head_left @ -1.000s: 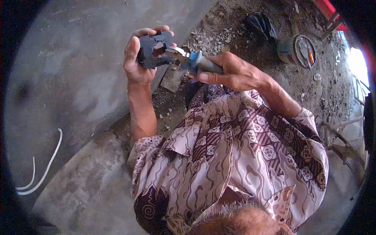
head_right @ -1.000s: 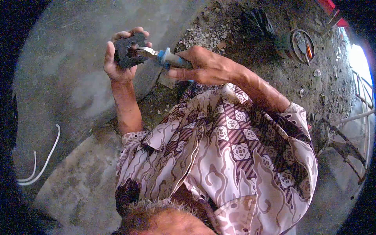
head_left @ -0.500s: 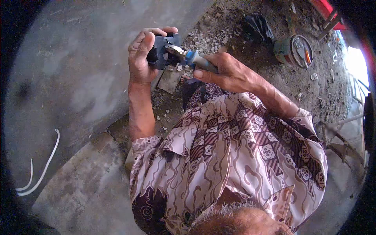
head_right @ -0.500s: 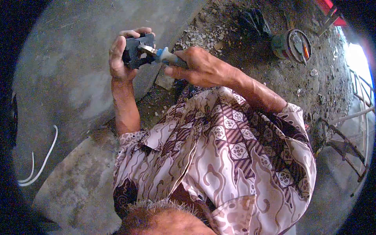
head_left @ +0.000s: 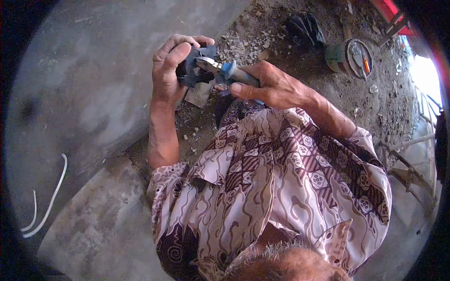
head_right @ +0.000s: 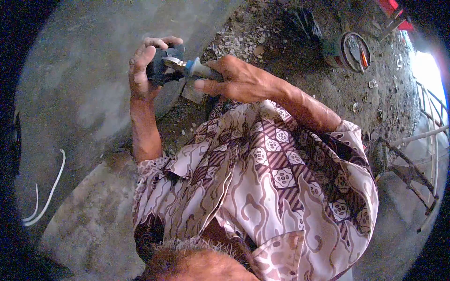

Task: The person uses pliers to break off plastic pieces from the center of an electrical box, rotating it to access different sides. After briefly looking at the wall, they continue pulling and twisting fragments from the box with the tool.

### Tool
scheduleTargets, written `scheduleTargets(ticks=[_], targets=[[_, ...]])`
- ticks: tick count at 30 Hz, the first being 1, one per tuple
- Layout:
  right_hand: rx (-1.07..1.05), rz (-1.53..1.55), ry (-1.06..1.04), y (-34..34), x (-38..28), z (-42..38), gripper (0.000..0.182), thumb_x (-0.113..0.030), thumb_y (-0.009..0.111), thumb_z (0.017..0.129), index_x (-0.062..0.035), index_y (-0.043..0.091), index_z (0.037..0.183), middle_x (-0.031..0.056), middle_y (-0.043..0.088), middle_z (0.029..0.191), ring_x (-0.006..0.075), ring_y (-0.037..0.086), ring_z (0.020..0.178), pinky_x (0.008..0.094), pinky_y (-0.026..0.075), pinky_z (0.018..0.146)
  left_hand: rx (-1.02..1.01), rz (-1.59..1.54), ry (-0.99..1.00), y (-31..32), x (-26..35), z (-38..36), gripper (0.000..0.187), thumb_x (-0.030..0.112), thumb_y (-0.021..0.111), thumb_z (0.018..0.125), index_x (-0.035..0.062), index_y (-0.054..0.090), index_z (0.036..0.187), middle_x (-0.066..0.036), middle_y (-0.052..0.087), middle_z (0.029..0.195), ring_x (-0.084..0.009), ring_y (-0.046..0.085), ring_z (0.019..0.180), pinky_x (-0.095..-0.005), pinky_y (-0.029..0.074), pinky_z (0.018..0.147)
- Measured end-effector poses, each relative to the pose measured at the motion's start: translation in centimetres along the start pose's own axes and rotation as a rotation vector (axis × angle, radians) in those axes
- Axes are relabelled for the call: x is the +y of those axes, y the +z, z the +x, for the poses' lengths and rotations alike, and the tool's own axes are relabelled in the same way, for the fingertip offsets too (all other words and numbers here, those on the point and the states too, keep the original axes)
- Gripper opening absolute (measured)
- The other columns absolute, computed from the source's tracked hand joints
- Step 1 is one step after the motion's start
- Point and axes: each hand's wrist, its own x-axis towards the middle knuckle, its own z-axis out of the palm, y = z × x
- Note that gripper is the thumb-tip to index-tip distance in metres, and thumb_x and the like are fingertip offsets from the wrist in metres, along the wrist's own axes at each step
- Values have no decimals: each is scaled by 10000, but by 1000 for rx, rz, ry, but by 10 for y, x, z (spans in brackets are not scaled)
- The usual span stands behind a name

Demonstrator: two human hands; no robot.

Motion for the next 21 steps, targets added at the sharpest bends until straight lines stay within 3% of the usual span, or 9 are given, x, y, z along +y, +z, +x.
scheduleTargets(ticks=[7, 9, 10, 11, 12, 13, 16, 18, 21], targets=[[-139, 8, 121, -11, -10, 1, 474, -455, 611, 955, 6, 672, 1048, 69, 560, 658, 159, 532, 637, 357, 418, 600, -26, 147, -31, -9, 3, -1, 160, 162, 623, 898, 12, 660, 940, -154, 701, 1071, -153, 661, 903, -297, 551, 826], [-220, 77, 180, -14, -7, 0, 471, -448, 621, 950, 10, 670, 1053, 90, 571, 661, 177, 545, 628, 364, 424, 603, -122, 852, 127, -9, 11, 1, 146, 171, 634, 903, 31, 668, 927, -117, 713, 1046, -125, 653, 892, -286, 546, 815], [-179, -78, 75, -14, -4, 1, 447, -410, 624, 947, 30, 662, 1010, 175, 599, 701, 284, 598, 686, 411, 459, 646, -119, 852, 131, -11, 12, 3, 146, 171, 634, 903, 31, 668, 927, -117, 713, 1046, -125, 653, 892, -286, 546, 815], [-141, -233, -34, -14, -3, 2, 425, -373, 626, 943, 51, 654, 968, 260, 626, 741, 391, 650, 744, 458, 493, 690, -35, 728, 105, -14, 13, 4, 138, 172, 636, 907, 39, 670, 921, -103, 717, 1037, -126, 653, 893, -290, 548, 817], [-144, -234, -40, -14, -3, 3, 425, -373, 626, 943, 51, 654, 968, 260, 626, 741, 391, 650, 744, 458, 493, 690, 47, 605, 79, -17, 14, 6, 130, 172, 639, 911, 47, 673, 915, -90, 721, 1029, -126, 652, 895, -295, 549, 819], [-101, -243, -29, -14, -4, 3, 414, -365, 641, 934, 48, 650, 969, 261, 633, 761, 404, 646, 762, 466, 493, 704, 97, 364, 68, -20, 11, 6, 211, 237, 611, 945, 33, 662, 939, -151, 709, 1066, -179, 667, 909, -318, 560, 821], [-10, -294, -128, -15, 6, 6, 414, -363, 667, 918, 35, 623, 1022, 241, 637, 849, 420, 627, 810, 473, 488, 741, 72, 78, 102, -22, 11, 7, 323, 324, 559, 980, 13, 645, 972, -219, 688, 1100, -231, 674, 934, -343, 569, 827], [58, -400, -343, -12, 13, 8, 424, -368, 656, 926, 21, 599, 1085, 226, 620, 934, 420, 613, 876, 475, 478, 791, 83, 67, 79, -31, 3, 6, 389, 367, 513, 1000, -5, 626, 1000, -263, 668, 1124, -258, 674, 956, -357, 569, 839], [-18, -378, -302, -12, 12, 13, 425, -371, 651, 928, 19, 589, 1086, 217, 605, 975, 419, 602, 917, 478, 467, 825, -49, -17, -19, -34, -1, 9, 428, 394, 436, 1028, 12, 622, 1069, -266, 613, 1232, -326, 652, 1062, -421, 545, 922]])
